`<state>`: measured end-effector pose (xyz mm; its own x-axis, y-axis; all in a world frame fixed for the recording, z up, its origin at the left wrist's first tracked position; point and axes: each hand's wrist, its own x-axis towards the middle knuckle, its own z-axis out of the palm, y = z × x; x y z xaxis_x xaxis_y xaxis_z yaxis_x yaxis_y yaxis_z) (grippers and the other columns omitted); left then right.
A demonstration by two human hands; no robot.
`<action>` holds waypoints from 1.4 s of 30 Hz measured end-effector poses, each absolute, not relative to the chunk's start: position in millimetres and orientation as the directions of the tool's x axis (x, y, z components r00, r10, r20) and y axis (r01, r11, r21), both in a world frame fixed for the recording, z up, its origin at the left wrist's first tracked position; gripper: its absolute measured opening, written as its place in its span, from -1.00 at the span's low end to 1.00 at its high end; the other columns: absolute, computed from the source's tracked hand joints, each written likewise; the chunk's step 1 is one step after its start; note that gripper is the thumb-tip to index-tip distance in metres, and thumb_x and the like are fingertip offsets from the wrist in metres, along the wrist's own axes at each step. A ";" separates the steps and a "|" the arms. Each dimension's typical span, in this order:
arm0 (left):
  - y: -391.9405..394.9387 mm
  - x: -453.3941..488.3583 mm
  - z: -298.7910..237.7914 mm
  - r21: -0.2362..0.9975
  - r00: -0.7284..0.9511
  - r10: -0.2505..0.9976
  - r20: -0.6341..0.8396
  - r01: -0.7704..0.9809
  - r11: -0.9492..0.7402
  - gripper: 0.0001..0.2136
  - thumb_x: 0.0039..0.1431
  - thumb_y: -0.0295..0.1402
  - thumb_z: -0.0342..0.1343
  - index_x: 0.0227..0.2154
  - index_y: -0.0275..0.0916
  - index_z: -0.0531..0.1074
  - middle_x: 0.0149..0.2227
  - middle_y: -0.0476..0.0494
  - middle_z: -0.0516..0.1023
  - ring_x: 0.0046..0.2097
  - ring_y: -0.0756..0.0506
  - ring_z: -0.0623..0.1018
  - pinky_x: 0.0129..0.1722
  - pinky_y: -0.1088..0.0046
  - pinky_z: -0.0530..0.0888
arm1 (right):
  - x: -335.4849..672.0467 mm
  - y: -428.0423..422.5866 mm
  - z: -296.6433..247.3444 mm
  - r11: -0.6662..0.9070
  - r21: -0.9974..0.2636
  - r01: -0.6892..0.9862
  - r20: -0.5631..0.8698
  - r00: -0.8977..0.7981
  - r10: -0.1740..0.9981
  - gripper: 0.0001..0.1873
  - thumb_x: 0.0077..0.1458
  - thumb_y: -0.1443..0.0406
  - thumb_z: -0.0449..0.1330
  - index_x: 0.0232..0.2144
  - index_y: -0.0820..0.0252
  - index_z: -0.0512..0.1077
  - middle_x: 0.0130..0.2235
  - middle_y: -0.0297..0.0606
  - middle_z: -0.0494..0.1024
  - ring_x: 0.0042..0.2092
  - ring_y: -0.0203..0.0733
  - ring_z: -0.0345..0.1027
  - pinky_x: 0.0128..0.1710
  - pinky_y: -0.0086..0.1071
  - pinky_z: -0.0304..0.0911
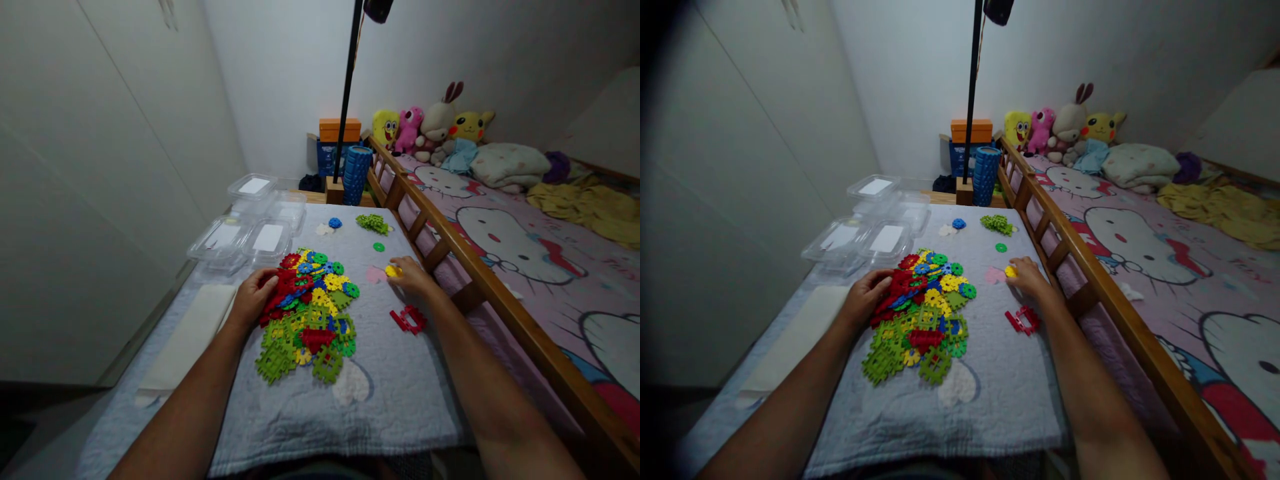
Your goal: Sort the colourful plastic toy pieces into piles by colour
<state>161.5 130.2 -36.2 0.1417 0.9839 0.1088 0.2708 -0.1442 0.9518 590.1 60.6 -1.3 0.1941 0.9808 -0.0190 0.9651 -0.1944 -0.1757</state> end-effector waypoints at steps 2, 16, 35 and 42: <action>130.3 161.6 -36.2 0.953 0.135 0.985 0.110 0.269 -0.143 -0.56 0.04 -0.01 0.21 -0.14 -0.24 0.58 -0.24 -0.14 0.65 -0.15 -0.20 0.58 -0.10 0.26 0.51 | 590.3 47.2 0.1 -0.203 -0.177 0.963 0.014 0.209 0.978 -0.45 0.07 0.22 0.32 0.12 0.22 0.45 0.10 0.00 0.47 0.13 0.02 0.33 0.15 -0.26 0.16; 132.8 158.9 -38.7 0.941 0.168 0.979 0.113 0.298 -0.159 -0.54 0.09 -0.02 0.18 -0.08 -0.26 0.56 -0.18 -0.15 0.64 -0.15 -0.18 0.57 -0.12 0.31 0.49 | 538.2 -49.6 -30.7 -0.198 -0.313 0.929 0.127 0.247 0.961 -0.82 0.14 0.23 0.17 -0.20 0.04 0.52 -0.06 -0.09 0.48 0.00 0.05 0.33 0.02 -0.11 0.24; 132.0 159.7 -36.5 0.939 0.176 0.978 0.115 0.303 -0.165 -0.55 0.07 -0.02 0.19 -0.10 -0.24 0.57 -0.22 -0.14 0.64 -0.17 -0.18 0.57 -0.12 0.29 0.49 | 458.8 31.2 -25.9 -0.032 -0.421 0.907 0.132 0.096 0.987 -0.57 0.19 0.41 0.12 0.11 0.23 0.45 0.11 -0.05 0.52 0.13 -0.01 0.30 0.21 -0.21 0.12; 131.7 161.6 -36.7 0.943 0.152 0.979 0.133 0.285 -0.172 -0.55 0.03 -0.02 0.21 -0.13 -0.24 0.58 -0.24 -0.13 0.63 -0.14 -0.20 0.57 -0.10 0.27 0.50 | 465.7 28.0 -32.4 -0.024 -0.567 0.824 0.215 0.176 0.961 -0.70 0.09 0.41 0.16 -0.11 0.18 0.51 -0.08 -0.12 0.57 0.00 -0.05 0.36 0.08 -0.22 0.22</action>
